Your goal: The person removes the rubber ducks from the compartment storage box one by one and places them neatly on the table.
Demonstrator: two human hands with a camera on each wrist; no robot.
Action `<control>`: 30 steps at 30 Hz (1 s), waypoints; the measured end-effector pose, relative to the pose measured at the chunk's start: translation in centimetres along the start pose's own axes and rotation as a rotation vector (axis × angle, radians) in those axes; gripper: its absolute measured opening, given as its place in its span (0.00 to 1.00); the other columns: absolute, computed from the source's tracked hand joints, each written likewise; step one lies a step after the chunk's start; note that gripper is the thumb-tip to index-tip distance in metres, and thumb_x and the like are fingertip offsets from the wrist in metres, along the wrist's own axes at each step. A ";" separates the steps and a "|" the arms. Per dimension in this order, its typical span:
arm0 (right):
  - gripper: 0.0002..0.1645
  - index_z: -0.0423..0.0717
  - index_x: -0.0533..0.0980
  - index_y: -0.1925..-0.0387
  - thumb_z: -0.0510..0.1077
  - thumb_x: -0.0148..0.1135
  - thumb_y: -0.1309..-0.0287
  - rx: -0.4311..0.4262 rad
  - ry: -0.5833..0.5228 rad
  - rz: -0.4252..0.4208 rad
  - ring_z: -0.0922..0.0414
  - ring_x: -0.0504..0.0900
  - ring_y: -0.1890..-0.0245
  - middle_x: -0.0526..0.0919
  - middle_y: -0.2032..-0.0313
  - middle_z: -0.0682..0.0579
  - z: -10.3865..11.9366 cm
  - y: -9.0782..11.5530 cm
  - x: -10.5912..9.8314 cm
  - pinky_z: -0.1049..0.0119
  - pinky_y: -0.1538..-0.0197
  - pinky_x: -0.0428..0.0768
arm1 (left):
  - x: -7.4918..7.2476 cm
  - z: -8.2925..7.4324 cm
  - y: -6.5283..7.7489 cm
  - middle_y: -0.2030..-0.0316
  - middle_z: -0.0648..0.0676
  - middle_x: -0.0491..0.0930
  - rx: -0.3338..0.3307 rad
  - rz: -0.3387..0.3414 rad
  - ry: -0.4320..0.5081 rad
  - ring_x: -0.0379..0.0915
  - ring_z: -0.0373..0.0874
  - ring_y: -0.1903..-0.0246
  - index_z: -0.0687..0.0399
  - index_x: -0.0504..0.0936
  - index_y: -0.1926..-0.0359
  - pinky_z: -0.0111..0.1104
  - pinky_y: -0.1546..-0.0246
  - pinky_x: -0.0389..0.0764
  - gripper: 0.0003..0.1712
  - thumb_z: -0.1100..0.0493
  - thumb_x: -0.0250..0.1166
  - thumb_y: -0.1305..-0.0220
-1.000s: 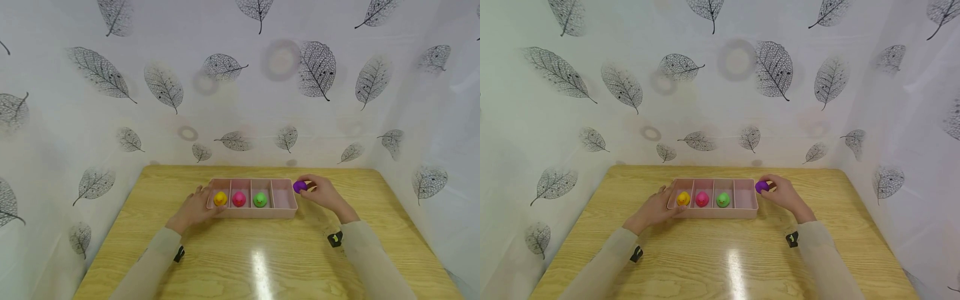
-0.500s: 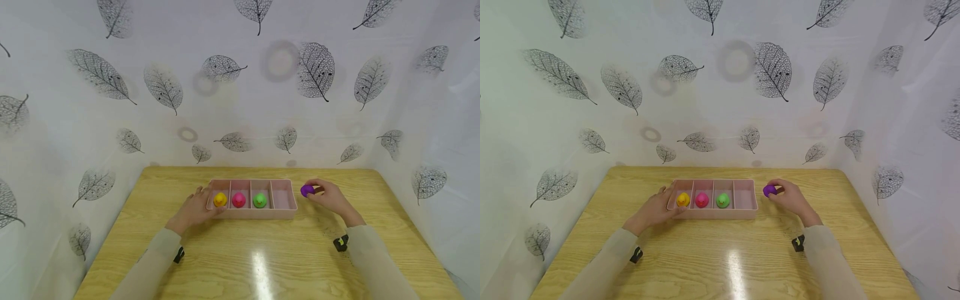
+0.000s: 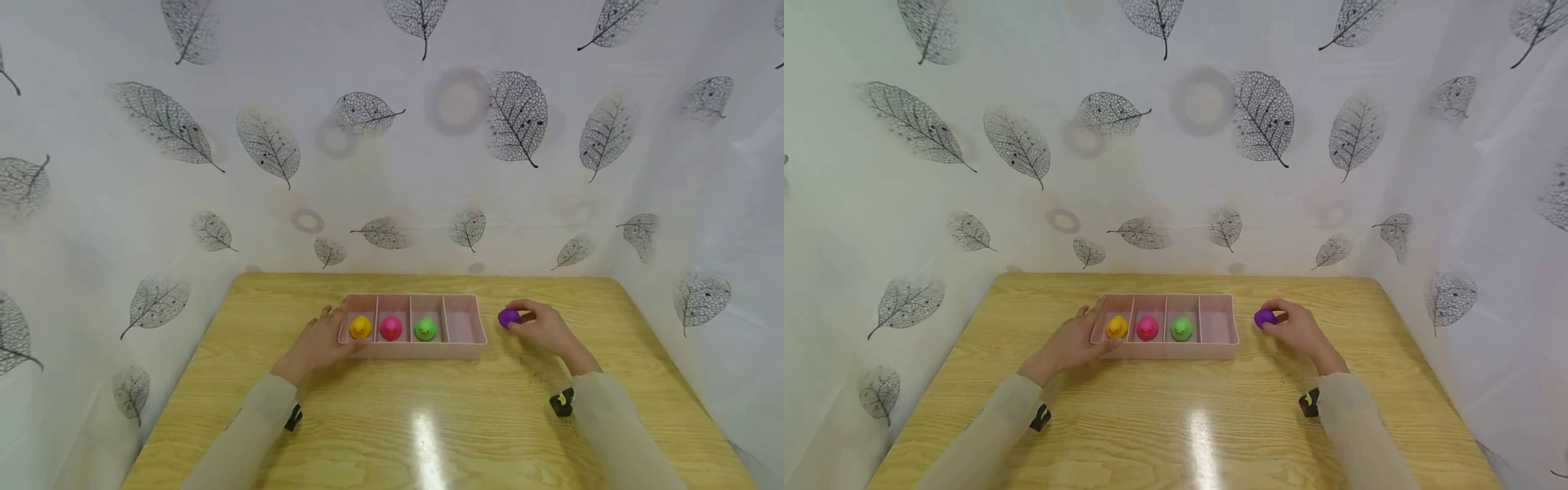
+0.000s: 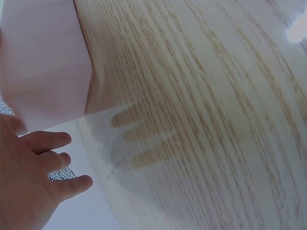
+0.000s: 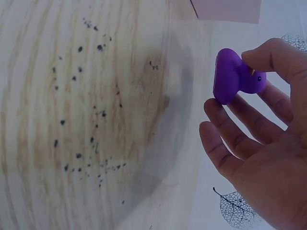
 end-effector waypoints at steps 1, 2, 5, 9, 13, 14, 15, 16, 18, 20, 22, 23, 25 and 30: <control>0.24 0.36 0.80 0.40 0.42 0.70 0.34 0.004 0.000 -0.001 0.39 0.87 0.48 0.85 0.45 0.33 -0.1 0.0 0.0 0.58 0.50 0.84 | 0.0 0.0 0.0 0.20 0.63 0.62 0.000 0.000 -0.001 0.59 0.72 0.23 0.57 0.44 0.15 0.66 0.29 0.69 0.61 0.27 0.59 0.30; 0.24 0.36 0.80 0.40 0.42 0.70 0.34 0.005 0.001 0.001 0.40 0.87 0.49 0.86 0.45 0.33 -0.2 0.1 0.1 0.59 0.50 0.84 | 0.1 0.1 0.0 0.21 0.63 0.63 0.003 -0.001 -0.001 0.59 0.72 0.23 0.57 0.44 0.15 0.66 0.28 0.68 0.62 0.26 0.59 0.30; 0.23 0.37 0.80 0.41 0.42 0.71 0.34 0.011 0.007 -0.003 0.41 0.87 0.50 0.86 0.46 0.34 -0.4 0.1 0.2 0.61 0.52 0.84 | 0.1 0.2 0.0 0.20 0.62 0.62 0.007 -0.004 -0.005 0.58 0.71 0.23 0.57 0.43 0.15 0.66 0.27 0.67 0.63 0.24 0.58 0.31; 0.22 0.37 0.81 0.43 0.43 0.72 0.35 0.011 0.017 -0.008 0.40 0.87 0.50 0.87 0.47 0.34 -0.7 0.2 0.3 0.60 0.53 0.86 | 0.3 0.3 0.0 0.20 0.62 0.61 0.003 0.001 0.007 0.56 0.71 0.22 0.57 0.42 0.14 0.66 0.26 0.64 0.64 0.23 0.58 0.32; 0.21 0.38 0.82 0.44 0.42 0.72 0.36 0.007 0.025 -0.013 0.40 0.87 0.50 0.87 0.47 0.35 -0.8 0.2 0.4 0.58 0.51 0.86 | 0.3 0.1 0.1 0.20 0.62 0.62 0.010 -0.001 0.013 0.56 0.72 0.22 0.58 0.43 0.15 0.68 0.26 0.64 0.64 0.24 0.59 0.32; 0.21 0.38 0.82 0.44 0.42 0.72 0.36 0.001 0.029 -0.011 0.40 0.87 0.50 0.87 0.47 0.35 -0.8 0.2 0.4 0.58 0.51 0.85 | 0.3 0.0 0.1 0.20 0.62 0.62 0.012 -0.001 0.014 0.56 0.71 0.22 0.58 0.43 0.15 0.68 0.26 0.64 0.64 0.24 0.59 0.32; 0.21 0.38 0.82 0.44 0.42 0.72 0.36 0.001 0.031 -0.010 0.40 0.87 0.50 0.87 0.47 0.35 -0.8 0.2 0.5 0.57 0.51 0.85 | 0.2 0.0 0.1 0.20 0.62 0.62 0.013 -0.001 0.014 0.57 0.71 0.22 0.58 0.43 0.15 0.67 0.26 0.64 0.64 0.24 0.59 0.32; 0.21 0.39 0.82 0.44 0.42 0.72 0.36 0.005 0.034 -0.010 0.40 0.87 0.49 0.87 0.48 0.36 -0.9 0.2 0.5 0.57 0.50 0.85 | 0.2 -0.1 0.1 0.20 0.62 0.63 0.014 -0.003 0.014 0.57 0.71 0.23 0.58 0.43 0.15 0.67 0.27 0.64 0.64 0.24 0.59 0.32; 0.20 0.39 0.82 0.44 0.42 0.72 0.35 0.009 0.040 -0.008 0.40 0.86 0.49 0.88 0.48 0.37 -0.9 0.2 0.6 0.56 0.49 0.84 | 0.1 -0.1 0.1 0.20 0.62 0.63 0.011 -0.001 0.017 0.57 0.71 0.22 0.57 0.43 0.14 0.67 0.26 0.64 0.64 0.24 0.59 0.32; 0.20 0.40 0.82 0.45 0.42 0.72 0.35 0.010 0.048 -0.003 0.40 0.86 0.48 0.88 0.49 0.37 -0.9 0.2 0.7 0.56 0.49 0.84 | 0.1 0.0 0.2 0.20 0.62 0.62 0.007 0.001 0.018 0.57 0.71 0.22 0.56 0.43 0.14 0.67 0.26 0.64 0.64 0.23 0.58 0.32; 0.19 0.41 0.83 0.45 0.42 0.72 0.36 0.009 0.050 0.000 0.41 0.86 0.49 0.88 0.50 0.38 -0.9 0.1 0.8 0.56 0.49 0.84 | 0.1 0.0 0.2 0.20 0.62 0.62 0.003 0.000 0.019 0.56 0.71 0.22 0.56 0.43 0.14 0.66 0.26 0.64 0.63 0.23 0.58 0.32; 0.19 0.41 0.83 0.46 0.42 0.72 0.36 0.006 0.050 0.000 0.41 0.86 0.49 0.89 0.50 0.38 -0.9 0.1 0.8 0.55 0.49 0.84 | 0.1 0.0 0.2 0.20 0.62 0.62 0.001 -0.001 0.022 0.56 0.72 0.22 0.56 0.43 0.14 0.66 0.26 0.64 0.63 0.24 0.58 0.32; 0.19 0.40 0.83 0.46 0.41 0.72 0.37 -0.004 0.053 0.002 0.41 0.86 0.50 0.89 0.51 0.38 -0.9 0.1 0.9 0.55 0.49 0.83 | 0.0 0.1 0.2 0.20 0.62 0.61 -0.005 -0.001 0.025 0.55 0.72 0.22 0.56 0.43 0.14 0.66 0.26 0.64 0.63 0.24 0.58 0.31; 0.19 0.40 0.83 0.46 0.40 0.73 0.38 -0.015 0.055 0.003 0.42 0.87 0.51 0.89 0.52 0.39 -1.0 0.0 1.1 0.55 0.49 0.83 | -0.1 0.0 0.3 0.20 0.62 0.60 -0.011 0.001 0.035 0.54 0.72 0.22 0.56 0.43 0.14 0.66 0.25 0.64 0.62 0.26 0.60 0.31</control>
Point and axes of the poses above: each hand's wrist, its own y-axis away from the middle knuckle, its own x-axis out of the palm, z = x × y, the point moved 10 cm from there along -y, towards the middle knuckle
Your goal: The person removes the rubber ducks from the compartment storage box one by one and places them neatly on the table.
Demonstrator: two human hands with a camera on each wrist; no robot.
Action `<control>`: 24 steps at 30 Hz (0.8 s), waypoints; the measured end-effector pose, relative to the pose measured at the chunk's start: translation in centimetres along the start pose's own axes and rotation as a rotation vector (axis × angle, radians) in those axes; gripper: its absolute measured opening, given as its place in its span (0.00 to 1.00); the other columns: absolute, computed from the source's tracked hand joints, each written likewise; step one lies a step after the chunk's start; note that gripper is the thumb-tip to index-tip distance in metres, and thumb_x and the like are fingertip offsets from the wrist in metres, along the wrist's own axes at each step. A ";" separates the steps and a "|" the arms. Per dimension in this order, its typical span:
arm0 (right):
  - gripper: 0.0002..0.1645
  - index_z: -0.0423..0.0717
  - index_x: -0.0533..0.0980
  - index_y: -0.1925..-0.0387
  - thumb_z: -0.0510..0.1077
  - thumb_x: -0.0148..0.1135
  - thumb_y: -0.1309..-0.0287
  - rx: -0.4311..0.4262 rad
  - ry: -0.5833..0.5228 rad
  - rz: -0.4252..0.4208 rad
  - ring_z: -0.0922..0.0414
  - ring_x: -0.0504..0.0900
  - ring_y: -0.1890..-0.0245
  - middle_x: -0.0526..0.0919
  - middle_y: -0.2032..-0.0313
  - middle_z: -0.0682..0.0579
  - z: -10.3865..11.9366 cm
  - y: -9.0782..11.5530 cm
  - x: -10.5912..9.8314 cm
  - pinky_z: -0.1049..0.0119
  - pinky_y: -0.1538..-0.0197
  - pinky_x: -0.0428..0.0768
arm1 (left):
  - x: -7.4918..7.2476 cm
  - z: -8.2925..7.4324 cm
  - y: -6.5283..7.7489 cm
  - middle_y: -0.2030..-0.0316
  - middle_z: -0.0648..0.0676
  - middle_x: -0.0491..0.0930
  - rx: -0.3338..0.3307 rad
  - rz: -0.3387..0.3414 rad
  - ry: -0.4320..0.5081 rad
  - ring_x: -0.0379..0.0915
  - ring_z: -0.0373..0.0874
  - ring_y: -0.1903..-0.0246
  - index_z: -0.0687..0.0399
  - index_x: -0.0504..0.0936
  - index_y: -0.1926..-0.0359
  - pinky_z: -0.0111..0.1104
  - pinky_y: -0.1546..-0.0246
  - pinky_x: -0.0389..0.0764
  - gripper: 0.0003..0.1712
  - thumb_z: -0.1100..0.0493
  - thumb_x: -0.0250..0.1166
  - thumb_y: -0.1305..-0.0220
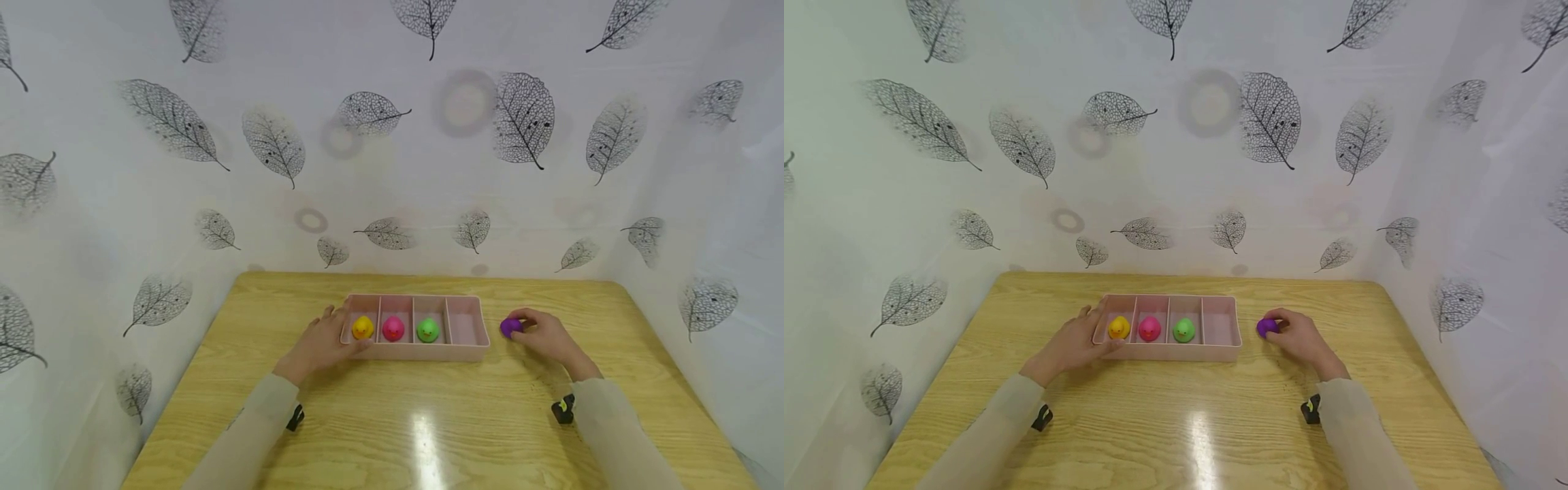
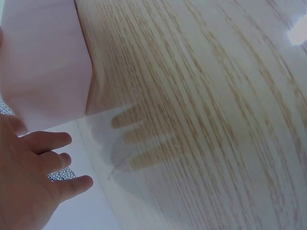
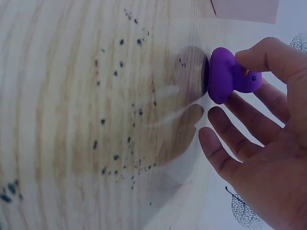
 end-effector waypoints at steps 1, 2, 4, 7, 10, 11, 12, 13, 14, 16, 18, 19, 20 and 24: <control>0.19 0.40 0.83 0.46 0.40 0.73 0.38 -0.002 -0.001 0.000 0.42 0.87 0.51 0.89 0.52 0.39 0.0 0.0 0.0 0.55 0.49 0.83 | 0.0 0.0 0.0 0.20 0.62 0.60 0.000 0.000 0.000 0.54 0.72 0.22 0.56 0.43 0.14 0.66 0.26 0.64 0.62 0.27 0.60 0.30; 0.19 0.40 0.83 0.46 0.40 0.73 0.38 -0.004 0.000 -0.001 0.42 0.87 0.51 0.89 0.52 0.39 -0.1 0.0 0.0 0.55 0.49 0.83 | 0.0 0.0 0.0 0.20 0.62 0.60 0.001 -0.001 -0.001 0.55 0.72 0.22 0.56 0.43 0.14 0.66 0.26 0.64 0.62 0.27 0.60 0.30; 0.19 0.40 0.83 0.47 0.40 0.73 0.38 -0.005 -0.002 -0.001 0.42 0.87 0.51 0.89 0.52 0.39 -0.1 0.0 0.0 0.54 0.48 0.83 | 0.1 0.0 0.0 0.19 0.62 0.60 0.001 0.001 -0.004 0.54 0.72 0.22 0.56 0.43 0.14 0.66 0.26 0.64 0.61 0.27 0.60 0.30; 0.20 0.40 0.83 0.46 0.39 0.73 0.39 -0.004 -0.008 0.005 0.42 0.87 0.50 0.89 0.52 0.38 -0.3 0.0 0.1 0.54 0.48 0.83 | 0.1 0.1 0.0 0.20 0.62 0.60 -0.002 0.001 -0.004 0.55 0.72 0.22 0.55 0.43 0.14 0.66 0.26 0.65 0.61 0.27 0.60 0.30; 0.20 0.39 0.83 0.46 0.38 0.73 0.40 -0.001 -0.020 0.016 0.42 0.87 0.50 0.89 0.52 0.38 -0.4 0.0 0.2 0.56 0.49 0.83 | 0.1 0.1 0.0 0.19 0.62 0.60 0.002 0.000 -0.003 0.55 0.72 0.22 0.55 0.43 0.14 0.66 0.26 0.65 0.62 0.26 0.60 0.31; 0.21 0.39 0.83 0.46 0.38 0.73 0.41 0.001 -0.023 0.019 0.42 0.87 0.50 0.89 0.52 0.38 -0.4 0.0 0.2 0.56 0.49 0.82 | 0.1 0.1 0.0 0.19 0.62 0.60 0.004 0.000 -0.003 0.55 0.72 0.22 0.55 0.42 0.14 0.65 0.26 0.65 0.62 0.26 0.60 0.31; 0.21 0.39 0.83 0.46 0.37 0.73 0.41 0.003 -0.026 0.021 0.42 0.87 0.51 0.89 0.52 0.38 -0.5 0.0 0.2 0.57 0.50 0.82 | 0.1 0.1 0.0 0.19 0.62 0.60 0.007 -0.001 -0.003 0.55 0.72 0.22 0.55 0.42 0.14 0.65 0.26 0.65 0.62 0.26 0.60 0.31; 0.21 0.39 0.83 0.45 0.37 0.73 0.41 0.005 -0.028 0.024 0.43 0.87 0.51 0.89 0.52 0.38 -0.4 0.0 0.3 0.57 0.50 0.82 | 0.2 0.1 0.0 0.19 0.61 0.60 0.008 -0.001 -0.005 0.55 0.72 0.22 0.55 0.42 0.14 0.65 0.26 0.65 0.62 0.26 0.60 0.31; 0.21 0.39 0.82 0.45 0.37 0.73 0.41 0.006 -0.029 0.027 0.43 0.87 0.51 0.89 0.52 0.38 -0.4 0.1 0.3 0.58 0.50 0.82 | 0.2 0.1 0.0 0.19 0.61 0.60 0.009 0.000 -0.006 0.55 0.72 0.22 0.55 0.42 0.14 0.65 0.26 0.65 0.62 0.26 0.60 0.30; 0.22 0.39 0.82 0.45 0.37 0.73 0.41 0.009 -0.023 0.031 0.43 0.87 0.51 0.89 0.52 0.38 -0.3 0.1 0.3 0.57 0.50 0.82 | 0.2 0.2 0.0 0.19 0.62 0.60 0.010 0.001 -0.009 0.55 0.72 0.22 0.55 0.42 0.14 0.66 0.26 0.65 0.62 0.26 0.59 0.30; 0.23 0.40 0.82 0.44 0.38 0.74 0.41 0.014 -0.011 0.033 0.42 0.87 0.50 0.89 0.51 0.37 -0.2 0.2 0.3 0.55 0.49 0.82 | 0.2 0.3 -0.1 0.19 0.62 0.60 0.010 0.003 -0.013 0.55 0.72 0.22 0.55 0.42 0.14 0.66 0.27 0.66 0.62 0.25 0.59 0.31; 0.23 0.40 0.82 0.43 0.39 0.74 0.41 0.015 -0.005 0.033 0.40 0.86 0.48 0.88 0.50 0.36 0.0 0.2 0.2 0.52 0.48 0.83 | 0.2 0.3 0.0 0.19 0.62 0.60 0.009 0.004 -0.012 0.55 0.72 0.22 0.55 0.42 0.14 0.66 0.27 0.66 0.62 0.25 0.59 0.31; 0.24 0.41 0.82 0.43 0.39 0.73 0.40 0.020 0.002 0.032 0.38 0.85 0.46 0.87 0.48 0.35 0.1 0.3 0.2 0.50 0.48 0.83 | 0.2 0.3 -0.1 0.19 0.62 0.59 0.009 0.005 -0.011 0.55 0.72 0.22 0.55 0.41 0.14 0.66 0.26 0.65 0.63 0.24 0.59 0.31; 0.26 0.42 0.80 0.39 0.41 0.72 0.38 0.026 0.024 0.016 0.32 0.79 0.39 0.82 0.39 0.31 1.1 0.3 -0.5 0.42 0.47 0.84 | 0.3 0.4 -0.1 0.19 0.60 0.57 0.002 0.017 -0.005 0.52 0.71 0.20 0.53 0.40 0.14 0.66 0.25 0.63 0.63 0.23 0.58 0.31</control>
Point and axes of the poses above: each hand's wrist, its own y-axis away from the middle knuckle, its own x-axis out of the palm, z = x × y, the point moved 10 cm from there along -y, towards the middle knuckle
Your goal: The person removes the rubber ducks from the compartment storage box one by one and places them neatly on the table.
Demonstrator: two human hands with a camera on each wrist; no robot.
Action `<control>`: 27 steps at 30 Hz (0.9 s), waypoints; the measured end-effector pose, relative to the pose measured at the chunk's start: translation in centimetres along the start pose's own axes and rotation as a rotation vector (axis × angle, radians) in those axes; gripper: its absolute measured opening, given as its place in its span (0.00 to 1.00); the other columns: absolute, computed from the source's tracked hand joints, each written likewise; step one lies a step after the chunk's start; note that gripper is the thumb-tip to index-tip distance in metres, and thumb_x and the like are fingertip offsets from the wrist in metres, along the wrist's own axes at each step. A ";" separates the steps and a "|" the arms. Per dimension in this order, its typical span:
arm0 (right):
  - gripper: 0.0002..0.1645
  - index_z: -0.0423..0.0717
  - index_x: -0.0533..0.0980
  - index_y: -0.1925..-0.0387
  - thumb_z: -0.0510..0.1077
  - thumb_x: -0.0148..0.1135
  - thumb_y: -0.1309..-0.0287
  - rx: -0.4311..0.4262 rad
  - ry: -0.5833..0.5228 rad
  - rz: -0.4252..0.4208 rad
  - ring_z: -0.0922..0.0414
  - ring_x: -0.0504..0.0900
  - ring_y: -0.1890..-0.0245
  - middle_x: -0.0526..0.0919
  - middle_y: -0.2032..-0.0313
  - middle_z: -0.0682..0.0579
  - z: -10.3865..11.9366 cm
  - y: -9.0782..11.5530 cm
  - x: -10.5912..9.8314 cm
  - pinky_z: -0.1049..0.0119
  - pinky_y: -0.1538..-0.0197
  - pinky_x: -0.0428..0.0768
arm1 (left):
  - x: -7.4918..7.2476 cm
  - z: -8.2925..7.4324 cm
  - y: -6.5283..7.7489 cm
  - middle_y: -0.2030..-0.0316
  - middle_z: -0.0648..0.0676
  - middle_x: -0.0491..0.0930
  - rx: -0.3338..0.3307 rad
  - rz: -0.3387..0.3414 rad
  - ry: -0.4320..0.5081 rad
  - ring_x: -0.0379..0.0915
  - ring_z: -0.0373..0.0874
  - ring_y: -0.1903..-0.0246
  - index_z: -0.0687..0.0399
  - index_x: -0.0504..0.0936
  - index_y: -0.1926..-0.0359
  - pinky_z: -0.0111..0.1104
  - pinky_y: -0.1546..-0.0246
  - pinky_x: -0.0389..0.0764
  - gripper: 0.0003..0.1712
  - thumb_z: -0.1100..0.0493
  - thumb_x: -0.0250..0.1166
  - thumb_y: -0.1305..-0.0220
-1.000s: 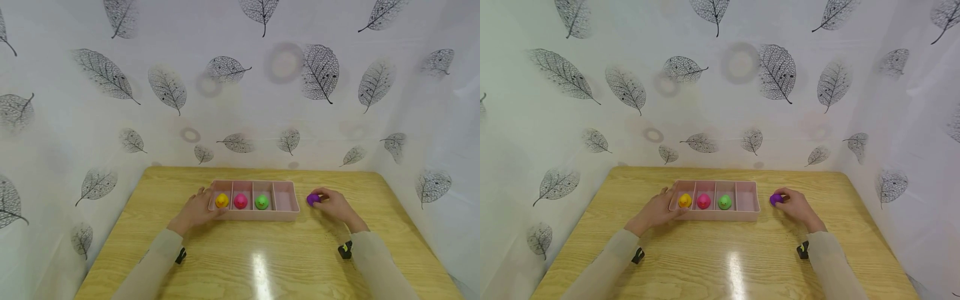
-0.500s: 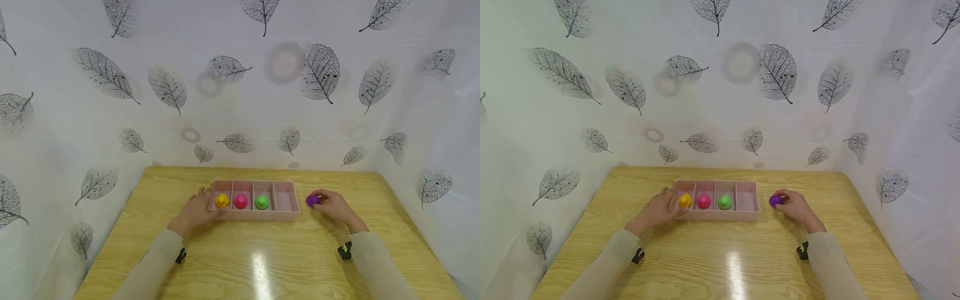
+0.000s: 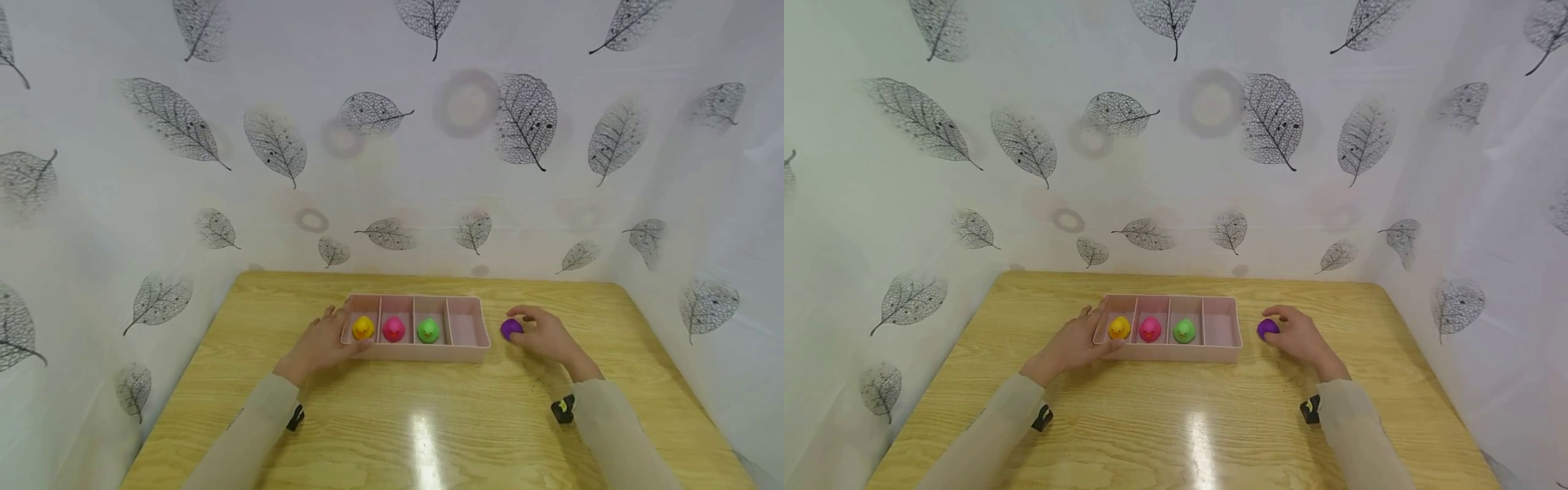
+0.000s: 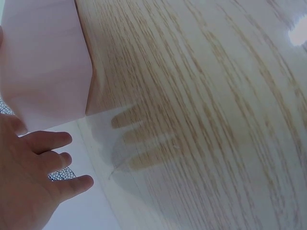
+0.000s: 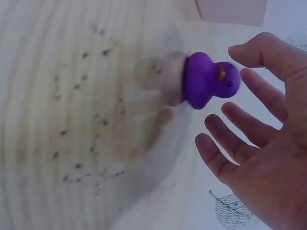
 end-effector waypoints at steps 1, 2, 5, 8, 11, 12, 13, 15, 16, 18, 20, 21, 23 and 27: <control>0.27 0.42 0.79 0.38 0.42 0.71 0.37 -0.002 0.001 -0.005 0.31 0.78 0.37 0.81 0.38 0.31 0.4 0.0 -0.2 0.41 0.46 0.84 | 0.0 0.0 0.0 0.19 0.61 0.57 0.002 0.000 0.002 0.52 0.71 0.20 0.54 0.40 0.14 0.66 0.25 0.63 0.63 0.24 0.58 0.31; 0.27 0.42 0.79 0.37 0.42 0.71 0.37 -0.007 -0.001 -0.007 0.30 0.77 0.36 0.80 0.36 0.30 0.7 0.0 -0.4 0.40 0.46 0.83 | 0.0 -0.1 0.0 0.18 0.61 0.57 0.002 0.001 0.001 0.52 0.71 0.20 0.54 0.40 0.14 0.67 0.25 0.63 0.63 0.24 0.58 0.31; 0.28 0.42 0.78 0.35 0.43 0.70 0.35 -0.035 -0.013 -0.010 0.30 0.76 0.35 0.78 0.35 0.31 2.0 -0.2 -0.8 0.35 0.42 0.81 | 0.0 -0.1 0.0 0.19 0.61 0.57 0.001 -0.001 0.000 0.52 0.72 0.21 0.54 0.40 0.14 0.66 0.25 0.63 0.63 0.25 0.59 0.31; 0.29 0.42 0.77 0.34 0.43 0.70 0.35 -0.072 -0.017 -0.019 0.32 0.75 0.34 0.79 0.34 0.32 3.2 -0.4 -1.1 0.32 0.38 0.78 | 0.0 -0.2 0.1 0.18 0.61 0.57 -0.004 -0.001 0.006 0.52 0.72 0.20 0.54 0.41 0.14 0.67 0.25 0.62 0.62 0.26 0.60 0.30; 0.29 0.43 0.78 0.35 0.43 0.71 0.36 -0.108 -0.011 -0.043 0.34 0.77 0.36 0.81 0.36 0.34 4.5 -0.7 -1.2 0.33 0.38 0.78 | 0.1 -0.1 0.0 0.18 0.61 0.57 -0.009 0.005 0.008 0.51 0.72 0.20 0.54 0.40 0.14 0.68 0.25 0.61 0.62 0.27 0.59 0.30; 0.29 0.43 0.78 0.35 0.43 0.71 0.37 -0.124 -0.008 -0.051 0.34 0.78 0.37 0.82 0.37 0.34 5.0 -0.8 -1.3 0.34 0.39 0.79 | 0.2 0.0 0.1 0.18 0.61 0.57 -0.014 0.009 0.009 0.50 0.71 0.20 0.53 0.39 0.14 0.68 0.25 0.60 0.62 0.26 0.59 0.30; 0.29 0.43 0.78 0.35 0.43 0.71 0.37 -0.140 -0.009 -0.059 0.34 0.78 0.38 0.82 0.38 0.34 5.5 -0.9 -1.3 0.34 0.40 0.80 | 0.4 0.1 0.1 0.18 0.61 0.57 -0.019 0.016 0.007 0.50 0.71 0.20 0.52 0.38 0.14 0.68 0.25 0.60 0.62 0.26 0.58 0.29; 0.28 0.42 0.79 0.36 0.43 0.72 0.37 -0.166 -0.005 -0.073 0.34 0.79 0.39 0.83 0.39 0.35 6.4 -1.0 -1.3 0.35 0.41 0.81 | 0.6 0.2 0.1 0.18 0.61 0.57 -0.025 0.024 0.010 0.49 0.71 0.19 0.51 0.36 0.14 0.69 0.24 0.58 0.62 0.26 0.57 0.29; 0.28 0.42 0.79 0.36 0.42 0.72 0.37 -0.180 -0.004 -0.079 0.34 0.80 0.39 0.83 0.39 0.35 6.9 -1.1 -1.3 0.36 0.42 0.81 | 0.6 0.2 0.1 0.18 0.61 0.56 -0.028 0.028 0.011 0.48 0.70 0.19 0.50 0.35 0.14 0.69 0.24 0.58 0.62 0.25 0.57 0.29; 0.27 0.41 0.79 0.37 0.42 0.71 0.36 -0.203 -0.004 -0.082 0.35 0.81 0.40 0.84 0.39 0.37 7.8 -1.1 -1.1 0.36 0.42 0.81 | 0.7 0.2 0.1 0.18 0.61 0.56 -0.029 0.026 0.014 0.48 0.70 0.19 0.50 0.35 0.14 0.69 0.24 0.57 0.62 0.25 0.57 0.29; 0.27 0.41 0.79 0.37 0.41 0.72 0.37 -0.215 -0.008 -0.082 0.36 0.81 0.41 0.84 0.39 0.38 8.6 -1.2 -1.0 0.37 0.43 0.82 | 0.6 0.1 0.1 0.18 0.62 0.56 -0.021 0.016 0.018 0.49 0.70 0.19 0.51 0.37 0.14 0.69 0.24 0.57 0.61 0.26 0.57 0.29; 0.27 0.41 0.79 0.37 0.41 0.72 0.37 -0.218 -0.016 -0.077 0.36 0.82 0.41 0.85 0.39 0.38 8.9 -1.3 -0.8 0.37 0.43 0.82 | 0.5 0.1 0.1 0.18 0.62 0.56 -0.016 0.012 0.017 0.49 0.71 0.19 0.51 0.38 0.14 0.70 0.24 0.58 0.61 0.26 0.57 0.29; 0.27 0.42 0.80 0.37 0.41 0.72 0.37 -0.220 -0.021 -0.063 0.38 0.83 0.42 0.85 0.39 0.39 9.5 -1.4 -0.4 0.39 0.44 0.83 | 0.3 -0.1 0.0 0.18 0.64 0.56 0.000 0.004 -0.002 0.50 0.71 0.20 0.54 0.39 0.14 0.70 0.25 0.58 0.62 0.26 0.57 0.29; 0.27 0.43 0.80 0.37 0.42 0.71 0.37 -0.236 -0.040 -0.035 0.41 0.84 0.44 0.86 0.40 0.41 10.3 -1.6 0.6 0.44 0.47 0.84 | -0.3 -0.3 -0.1 0.18 0.67 0.55 0.018 -0.016 -0.060 0.49 0.72 0.20 0.58 0.42 0.15 0.69 0.24 0.57 0.64 0.25 0.59 0.31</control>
Point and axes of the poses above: each hand's wrist, its own y-axis away from the middle knuckle, its own x-axis out of the palm, z = x × y, the point moved 10 cm from there along -y, towards the middle knuckle
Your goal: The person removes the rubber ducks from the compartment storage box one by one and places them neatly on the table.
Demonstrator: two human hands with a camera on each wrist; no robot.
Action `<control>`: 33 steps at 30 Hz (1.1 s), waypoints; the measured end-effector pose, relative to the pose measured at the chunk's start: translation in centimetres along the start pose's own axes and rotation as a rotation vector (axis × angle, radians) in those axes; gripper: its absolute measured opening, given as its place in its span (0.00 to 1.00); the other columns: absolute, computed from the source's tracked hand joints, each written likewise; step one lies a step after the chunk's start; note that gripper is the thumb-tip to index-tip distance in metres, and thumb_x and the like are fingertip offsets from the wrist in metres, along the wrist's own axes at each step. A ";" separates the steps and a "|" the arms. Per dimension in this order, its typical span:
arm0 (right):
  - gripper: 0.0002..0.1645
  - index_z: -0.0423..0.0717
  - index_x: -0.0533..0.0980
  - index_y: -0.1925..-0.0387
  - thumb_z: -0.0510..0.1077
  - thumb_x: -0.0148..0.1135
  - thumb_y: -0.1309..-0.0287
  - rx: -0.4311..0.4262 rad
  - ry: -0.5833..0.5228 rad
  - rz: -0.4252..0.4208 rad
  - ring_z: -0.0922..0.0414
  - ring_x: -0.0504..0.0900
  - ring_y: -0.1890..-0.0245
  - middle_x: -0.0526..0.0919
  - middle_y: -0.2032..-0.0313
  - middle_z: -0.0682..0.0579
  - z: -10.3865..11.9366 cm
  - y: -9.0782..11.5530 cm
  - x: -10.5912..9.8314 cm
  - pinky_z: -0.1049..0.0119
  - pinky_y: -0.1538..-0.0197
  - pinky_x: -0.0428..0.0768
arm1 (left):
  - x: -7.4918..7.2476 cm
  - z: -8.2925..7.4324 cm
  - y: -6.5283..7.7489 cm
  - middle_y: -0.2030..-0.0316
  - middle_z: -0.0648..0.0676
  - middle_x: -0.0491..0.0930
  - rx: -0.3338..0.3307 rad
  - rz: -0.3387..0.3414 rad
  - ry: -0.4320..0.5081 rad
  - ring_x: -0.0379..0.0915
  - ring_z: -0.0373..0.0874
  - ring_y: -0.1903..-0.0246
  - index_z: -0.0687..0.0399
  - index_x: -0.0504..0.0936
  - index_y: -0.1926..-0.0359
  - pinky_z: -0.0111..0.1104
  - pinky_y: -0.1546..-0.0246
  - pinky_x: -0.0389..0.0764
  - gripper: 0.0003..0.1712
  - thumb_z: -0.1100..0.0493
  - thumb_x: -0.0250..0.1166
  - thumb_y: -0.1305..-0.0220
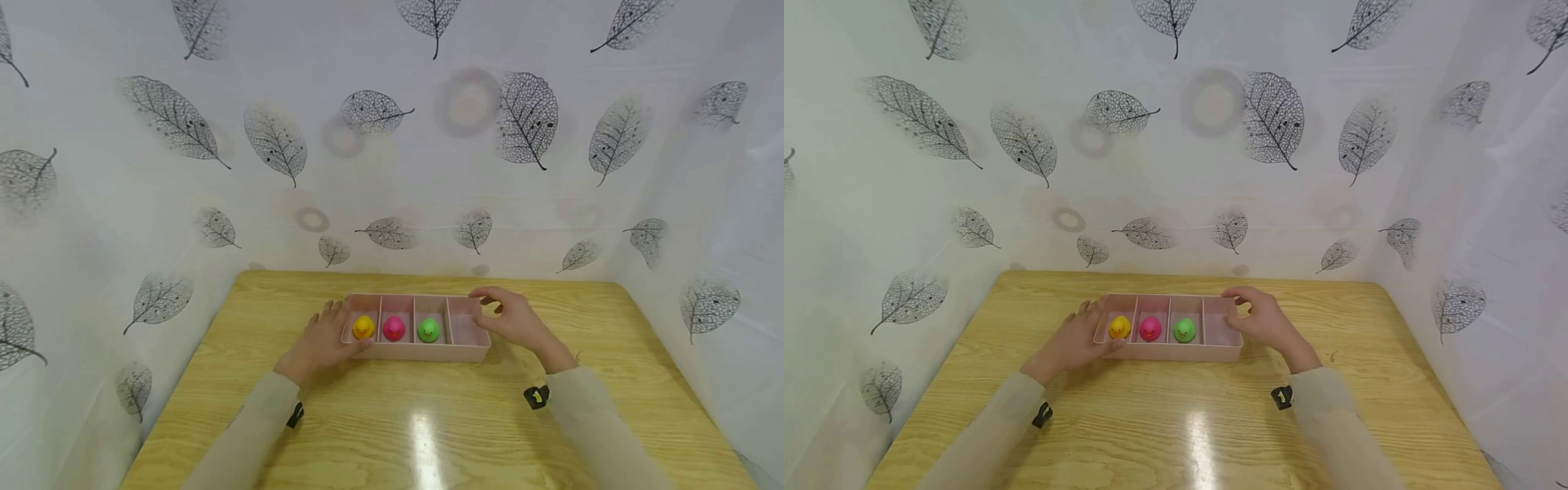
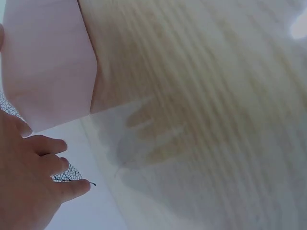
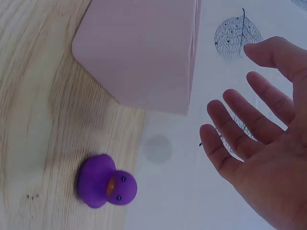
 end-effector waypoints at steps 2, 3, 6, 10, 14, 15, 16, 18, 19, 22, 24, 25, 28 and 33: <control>0.27 0.42 0.80 0.37 0.42 0.71 0.37 -0.014 -0.017 0.012 0.41 0.84 0.45 0.86 0.42 0.41 0.4 -0.2 0.6 0.47 0.48 0.84 | -0.4 -0.1 -0.1 0.17 0.66 0.51 0.002 -0.011 -0.026 0.46 0.71 0.19 0.59 0.43 0.15 0.68 0.23 0.55 0.64 0.25 0.60 0.32; 0.27 0.42 0.80 0.37 0.42 0.71 0.37 -0.021 -0.032 0.019 0.42 0.84 0.46 0.86 0.43 0.41 0.7 -0.3 0.9 0.48 0.48 0.84 | -0.5 -0.2 -0.2 0.17 0.66 0.49 0.005 -0.014 -0.035 0.44 0.71 0.18 0.59 0.43 0.15 0.68 0.22 0.53 0.65 0.25 0.61 0.33; 0.28 0.39 0.79 0.37 0.41 0.70 0.38 -0.032 -0.066 0.043 0.42 0.84 0.47 0.87 0.44 0.40 1.4 -0.7 1.8 0.51 0.48 0.84 | -0.7 -0.5 -0.5 0.15 0.62 0.44 0.027 -0.010 -0.051 0.39 0.69 0.17 0.59 0.43 0.15 0.67 0.20 0.49 0.65 0.25 0.61 0.34; 0.27 0.39 0.80 0.37 0.39 0.69 0.38 -0.030 -0.080 0.068 0.43 0.85 0.47 0.88 0.46 0.41 2.1 -1.1 3.2 0.53 0.48 0.85 | -0.7 -1.0 -0.9 0.15 0.61 0.43 0.056 0.001 -0.050 0.37 0.68 0.17 0.58 0.42 0.15 0.67 0.20 0.48 0.66 0.24 0.61 0.34; 0.28 0.39 0.80 0.37 0.39 0.69 0.40 -0.023 -0.088 0.100 0.43 0.85 0.46 0.87 0.45 0.40 2.4 -1.4 4.6 0.55 0.48 0.84 | -0.6 -1.0 -1.0 0.16 0.63 0.45 0.067 -0.009 -0.049 0.41 0.69 0.17 0.61 0.45 0.15 0.67 0.21 0.50 0.66 0.24 0.61 0.35; 0.29 0.39 0.80 0.37 0.39 0.70 0.40 -0.031 -0.091 0.109 0.43 0.85 0.46 0.87 0.44 0.39 2.5 -1.5 4.9 0.55 0.49 0.84 | -0.5 -1.0 -1.0 0.16 0.63 0.45 0.069 -0.013 -0.050 0.43 0.70 0.18 0.62 0.45 0.15 0.68 0.21 0.51 0.66 0.24 0.61 0.35; 0.29 0.38 0.80 0.37 0.39 0.70 0.41 -0.042 -0.090 0.117 0.42 0.85 0.46 0.87 0.44 0.38 2.6 -1.6 5.2 0.54 0.49 0.85 | -0.4 -1.0 -1.1 0.16 0.63 0.45 0.068 -0.011 -0.054 0.43 0.69 0.18 0.61 0.45 0.15 0.67 0.21 0.50 0.66 0.24 0.61 0.35; 0.29 0.37 0.80 0.38 0.38 0.71 0.42 -0.076 -0.086 0.125 0.40 0.85 0.47 0.86 0.43 0.37 2.9 -1.7 5.6 0.52 0.50 0.86 | -0.2 -0.8 -1.2 0.16 0.62 0.45 0.069 -0.013 -0.058 0.45 0.69 0.18 0.61 0.45 0.15 0.68 0.21 0.50 0.66 0.24 0.60 0.35; 0.28 0.37 0.81 0.39 0.37 0.71 0.42 -0.099 -0.084 0.127 0.39 0.85 0.48 0.86 0.43 0.37 3.1 -1.8 5.8 0.50 0.50 0.87 | -0.2 -0.9 -1.2 0.16 0.63 0.45 0.069 -0.014 -0.052 0.46 0.69 0.18 0.61 0.45 0.15 0.68 0.21 0.50 0.66 0.24 0.60 0.35; 0.27 0.35 0.82 0.41 0.35 0.72 0.44 -0.168 -0.084 0.127 0.38 0.85 0.51 0.87 0.45 0.36 3.5 -2.0 6.4 0.44 0.50 0.87 | 0.0 -0.7 -1.2 0.16 0.63 0.45 0.064 -0.010 -0.054 0.46 0.69 0.18 0.60 0.44 0.15 0.69 0.21 0.48 0.66 0.24 0.60 0.35; 0.26 0.33 0.82 0.42 0.33 0.72 0.45 -0.193 -0.080 0.125 0.38 0.85 0.52 0.87 0.47 0.36 3.5 -2.1 6.7 0.44 0.50 0.87 | 0.0 -0.7 -1.2 0.16 0.63 0.46 0.063 -0.009 -0.055 0.46 0.69 0.18 0.60 0.43 0.15 0.69 0.21 0.47 0.67 0.24 0.61 0.35; 0.26 0.33 0.82 0.43 0.34 0.73 0.45 -0.195 -0.078 0.126 0.39 0.85 0.53 0.88 0.47 0.36 3.4 -2.1 6.9 0.45 0.50 0.87 | 0.0 -0.7 -1.2 0.15 0.63 0.45 0.062 -0.007 -0.057 0.46 0.68 0.18 0.60 0.42 0.15 0.69 0.21 0.47 0.67 0.24 0.61 0.35; 0.25 0.33 0.82 0.44 0.35 0.74 0.44 -0.180 -0.061 0.135 0.40 0.86 0.52 0.88 0.48 0.36 3.0 -2.2 7.5 0.48 0.48 0.87 | 0.2 -0.5 -1.2 0.15 0.63 0.45 0.059 -0.004 -0.070 0.46 0.68 0.18 0.59 0.41 0.15 0.68 0.21 0.46 0.67 0.23 0.59 0.35; 0.26 0.35 0.81 0.43 0.37 0.75 0.44 -0.152 -0.040 0.146 0.38 0.86 0.48 0.88 0.47 0.37 2.4 -2.5 8.2 0.44 0.43 0.86 | 0.2 -0.6 -1.1 0.15 0.62 0.43 0.062 0.001 -0.067 0.45 0.67 0.18 0.59 0.40 0.15 0.68 0.20 0.45 0.66 0.23 0.59 0.34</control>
Point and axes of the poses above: each hand's wrist, its own y-axis away from the middle knuckle, its own x-axis out of the palm, z = x × y, the point moved 10 cm from there along -y, towards the middle knuckle
